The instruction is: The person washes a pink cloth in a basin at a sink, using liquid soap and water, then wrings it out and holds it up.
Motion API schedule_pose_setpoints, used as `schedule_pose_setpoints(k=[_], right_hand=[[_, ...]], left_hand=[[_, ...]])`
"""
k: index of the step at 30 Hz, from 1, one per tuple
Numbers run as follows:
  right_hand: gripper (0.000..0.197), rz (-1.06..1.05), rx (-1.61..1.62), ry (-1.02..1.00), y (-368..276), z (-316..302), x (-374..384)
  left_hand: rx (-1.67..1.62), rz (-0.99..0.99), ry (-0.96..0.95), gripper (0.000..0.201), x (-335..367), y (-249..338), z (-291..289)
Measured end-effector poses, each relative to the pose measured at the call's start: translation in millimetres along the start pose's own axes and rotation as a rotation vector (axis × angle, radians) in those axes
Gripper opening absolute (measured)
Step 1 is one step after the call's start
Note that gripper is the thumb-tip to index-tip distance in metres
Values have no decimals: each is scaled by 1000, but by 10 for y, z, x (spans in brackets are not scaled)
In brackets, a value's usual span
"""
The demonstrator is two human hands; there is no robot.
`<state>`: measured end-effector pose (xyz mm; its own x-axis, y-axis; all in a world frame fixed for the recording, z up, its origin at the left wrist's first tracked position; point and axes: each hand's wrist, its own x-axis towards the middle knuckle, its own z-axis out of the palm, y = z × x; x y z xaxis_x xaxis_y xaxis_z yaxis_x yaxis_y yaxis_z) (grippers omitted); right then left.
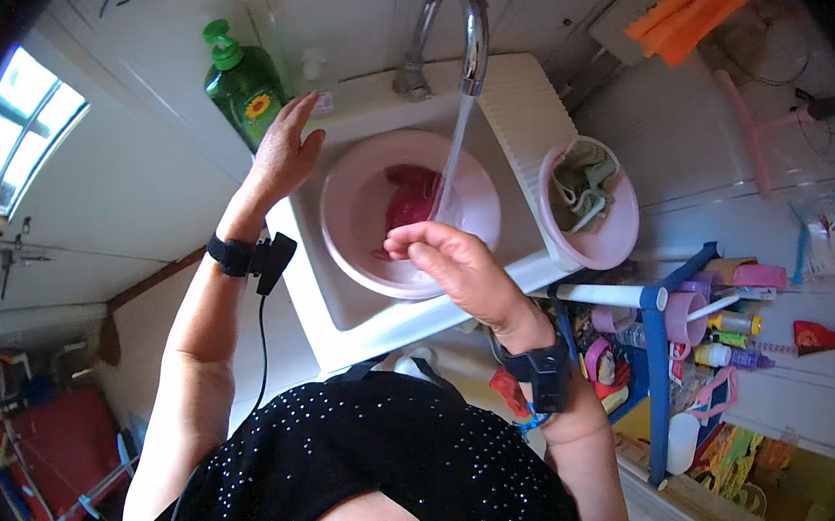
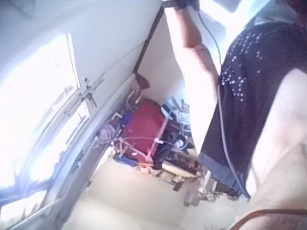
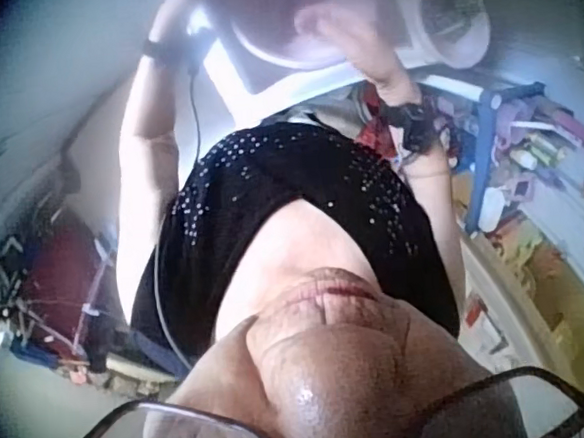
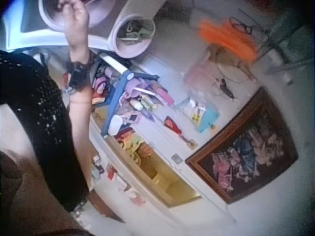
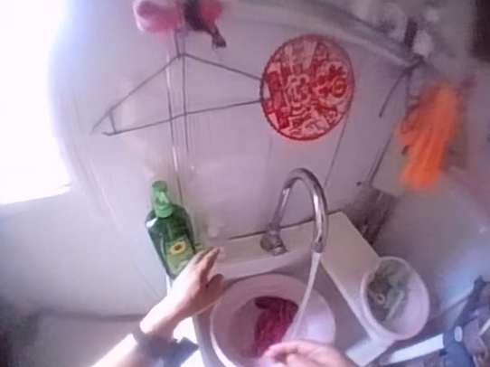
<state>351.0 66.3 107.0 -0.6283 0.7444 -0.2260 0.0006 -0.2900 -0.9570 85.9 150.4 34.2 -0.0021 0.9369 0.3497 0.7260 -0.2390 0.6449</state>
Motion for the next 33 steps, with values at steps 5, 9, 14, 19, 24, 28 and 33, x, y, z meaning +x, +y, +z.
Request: schedule_pose_setpoints(k=[5,9,14,19,24,28,33], right_hand=[[26,22,-37,-11,-28,-17,22],[26,41,65,73,-18,-234,-142],[29,-9,101,179,27,-502,-386],[32,-15,116,271,33,-797,-579],[30,-5,239,245,149,-919,-530],[25,54,426,99,200,-776,-178],[24,142,739,-41,242,-500,502]], left_hand=[[-3,37,-24,48,83,106,91],[64,97,-222,48,243,338,421],[992,871,-63,44,397,143,1153],[1212,886,37,46,887,-143,1388],[970,767,-85,48,1084,-252,1347],[1034,674,-76,49,971,77,989],[504,236,239,54,799,206,619]])
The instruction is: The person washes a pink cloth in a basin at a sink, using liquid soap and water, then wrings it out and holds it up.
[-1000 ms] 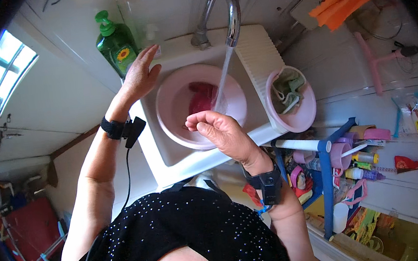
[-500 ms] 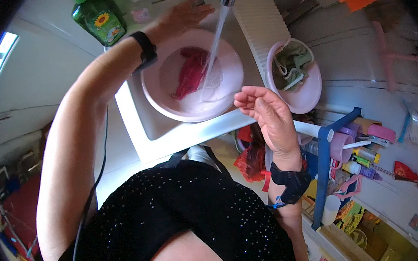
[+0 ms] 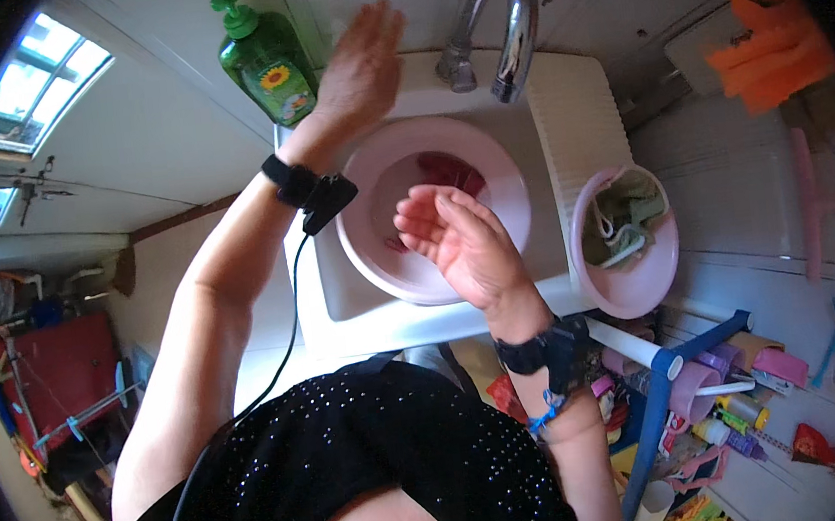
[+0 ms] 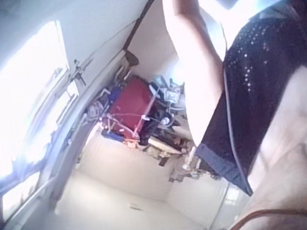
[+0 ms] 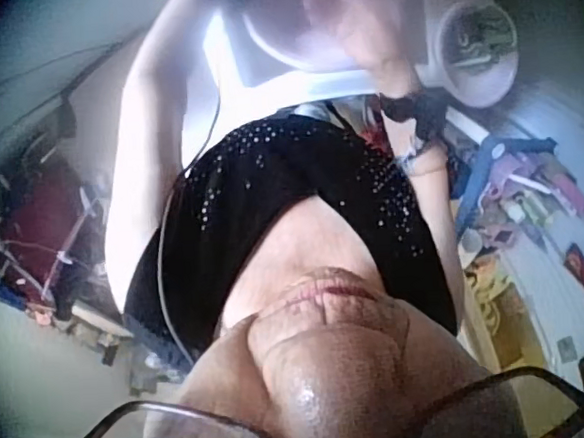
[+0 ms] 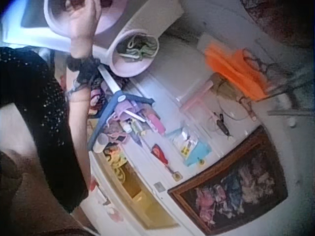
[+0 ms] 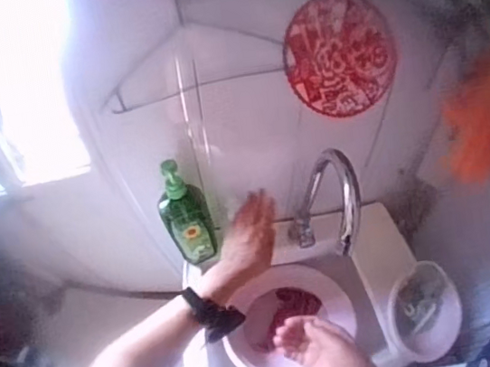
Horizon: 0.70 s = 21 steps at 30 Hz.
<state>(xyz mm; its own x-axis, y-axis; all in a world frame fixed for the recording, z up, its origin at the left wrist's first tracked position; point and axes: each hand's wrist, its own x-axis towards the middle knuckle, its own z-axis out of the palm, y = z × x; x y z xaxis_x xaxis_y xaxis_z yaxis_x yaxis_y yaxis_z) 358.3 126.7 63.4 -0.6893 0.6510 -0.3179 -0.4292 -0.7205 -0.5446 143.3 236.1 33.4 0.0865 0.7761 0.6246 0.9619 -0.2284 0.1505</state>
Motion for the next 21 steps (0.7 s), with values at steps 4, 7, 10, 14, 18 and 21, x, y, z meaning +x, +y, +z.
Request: schedule_pose_setpoints(k=[4,7,10,14,18,21], right_hand=[[20,67,107,36,133,70,525],[18,59,93,101,215,106,688],[17,50,74,161,293,-7,732],[22,-21,-156,189,400,-278,709],[63,-63,-196,316,428,-367,605],[87,-1,197,288,593,-466,516]], left_hand=[[-94,-247,71,47,98,-228,-306],[162,-126,-119,41,91,-535,-148],[232,-119,-338,34,171,-483,-176],[261,-2,-320,24,100,-404,-297],[38,-23,-372,20,-11,-177,-681],[-11,-129,-603,24,-18,157,-958]])
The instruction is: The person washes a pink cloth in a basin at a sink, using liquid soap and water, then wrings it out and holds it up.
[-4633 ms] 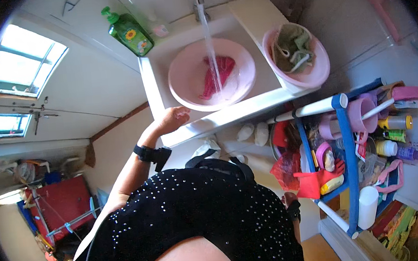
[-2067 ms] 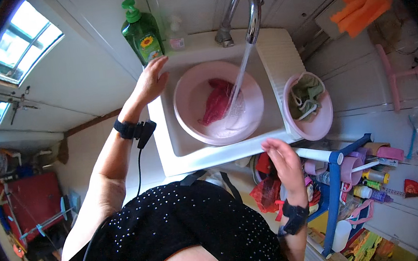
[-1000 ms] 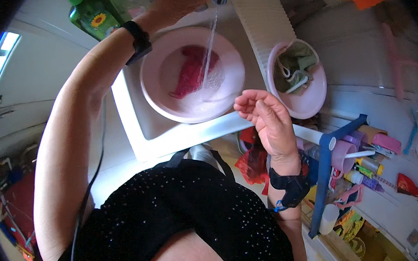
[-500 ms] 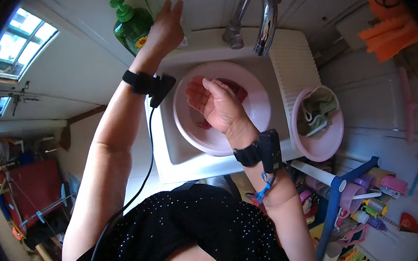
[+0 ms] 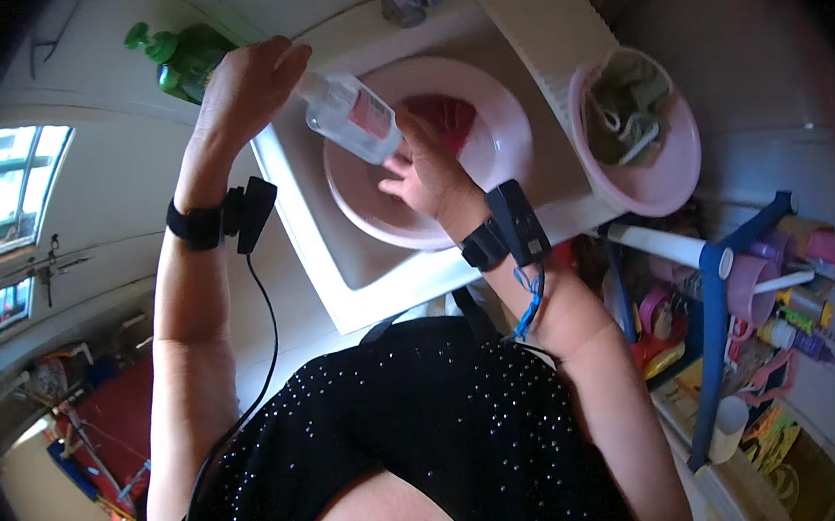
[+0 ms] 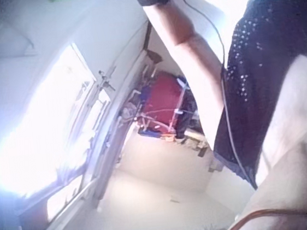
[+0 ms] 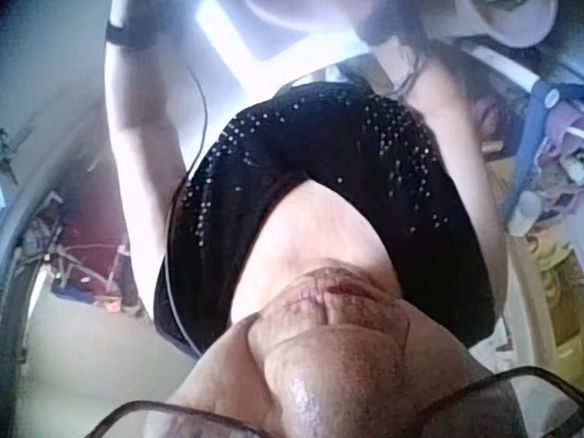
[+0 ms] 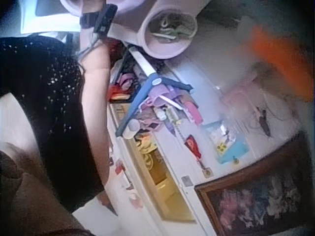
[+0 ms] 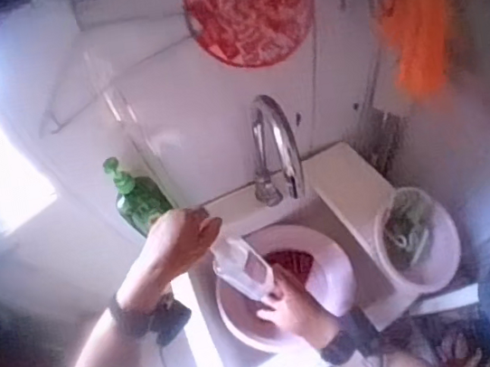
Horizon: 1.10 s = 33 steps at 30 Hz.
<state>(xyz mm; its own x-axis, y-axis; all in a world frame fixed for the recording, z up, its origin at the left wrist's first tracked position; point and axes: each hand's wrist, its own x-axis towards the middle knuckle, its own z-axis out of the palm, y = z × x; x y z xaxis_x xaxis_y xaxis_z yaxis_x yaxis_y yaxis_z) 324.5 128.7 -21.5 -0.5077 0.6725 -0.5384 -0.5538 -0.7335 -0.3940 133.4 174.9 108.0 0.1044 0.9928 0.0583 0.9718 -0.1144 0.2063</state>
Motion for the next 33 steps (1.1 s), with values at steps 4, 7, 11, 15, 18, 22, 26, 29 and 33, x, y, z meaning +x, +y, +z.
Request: schedule_pose_setpoints(k=[4,7,11,15,18,22,26,29,33], right_hand=[[61,237,368,-2,185,-30,-214],[57,293,374,151,328,-57,-339],[56,316,502,114,472,-199,-348],[57,303,515,121,529,-182,-302],[56,270,536,117,571,-141,-309],[55,248,476,87,552,-178,-335],[55,273,479,63,495,-117,-436],[56,284,496,60,536,-94,-427],[57,384,590,39,600,-50,-440]], left_hand=[[-119,79,-3,39,-147,6,387],[31,101,-41,42,-167,58,626],[-109,-52,-281,49,-190,220,691],[-70,-20,-233,51,-190,215,873],[-22,-28,-268,51,-172,249,866],[-28,-55,-236,53,-231,147,832],[-71,-112,-287,54,-226,229,550],[-57,-106,-255,55,-253,251,588],[-34,-112,-337,57,-315,101,764]])
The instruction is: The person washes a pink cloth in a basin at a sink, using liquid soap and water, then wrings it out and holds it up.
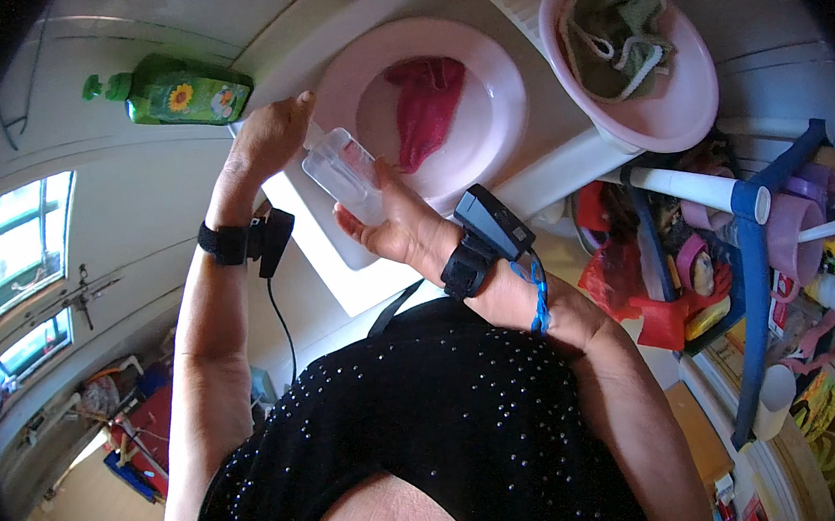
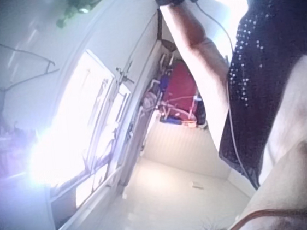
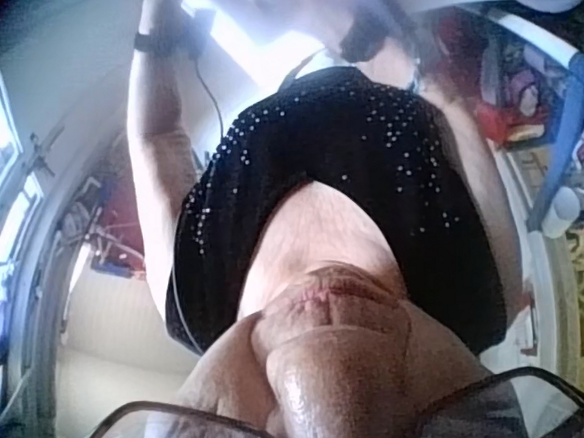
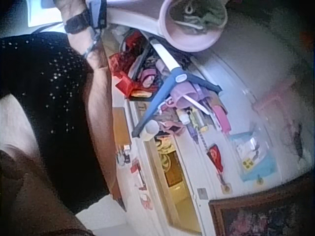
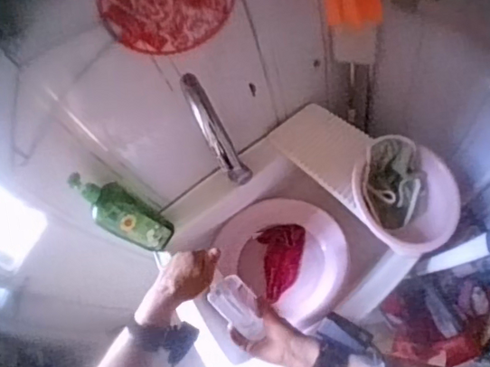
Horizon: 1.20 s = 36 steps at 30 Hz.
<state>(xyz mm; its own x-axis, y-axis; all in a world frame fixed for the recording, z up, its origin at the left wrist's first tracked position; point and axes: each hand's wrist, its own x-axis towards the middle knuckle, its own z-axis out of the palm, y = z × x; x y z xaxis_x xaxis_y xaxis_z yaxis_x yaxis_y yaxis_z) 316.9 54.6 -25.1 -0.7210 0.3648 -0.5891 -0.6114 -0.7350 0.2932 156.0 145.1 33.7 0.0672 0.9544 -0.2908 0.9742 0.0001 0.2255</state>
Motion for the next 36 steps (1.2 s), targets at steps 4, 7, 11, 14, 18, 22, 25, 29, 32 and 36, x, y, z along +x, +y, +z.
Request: schedule_pose_setpoints(k=[4,7,11,14,18,22,25,29,32,36], right_hand=[[54,-33,-23,-23,25,-140,71],[52,-55,-79,-29,26,-83,-25],[48,-80,-156,39,-40,0,-51],[45,-78,-122,23,-73,8,6],[65,-94,-177,-58,-58,-17,72],[91,-38,-349,-55,-182,35,187],[85,-120,-310,62,-242,47,163],[64,-330,-786,-34,-688,-380,259],[38,-316,-191,279,-673,36,39],[35,-343,-179,289,-850,-50,-47]], left_hand=[[-27,-58,-105,60,-55,19,-35],[-166,-98,-41,61,-91,-44,-85],[-132,-24,2,61,-123,-80,6],[-174,-58,3,59,-135,-67,-17],[-136,21,81,41,-196,-46,-232],[-16,216,254,27,-63,-134,-650],[159,214,385,24,243,-405,-850],[217,52,442,12,724,-405,-1007],[407,-6,420,21,1163,-739,-879],[435,-14,433,26,1409,-1121,-689]])
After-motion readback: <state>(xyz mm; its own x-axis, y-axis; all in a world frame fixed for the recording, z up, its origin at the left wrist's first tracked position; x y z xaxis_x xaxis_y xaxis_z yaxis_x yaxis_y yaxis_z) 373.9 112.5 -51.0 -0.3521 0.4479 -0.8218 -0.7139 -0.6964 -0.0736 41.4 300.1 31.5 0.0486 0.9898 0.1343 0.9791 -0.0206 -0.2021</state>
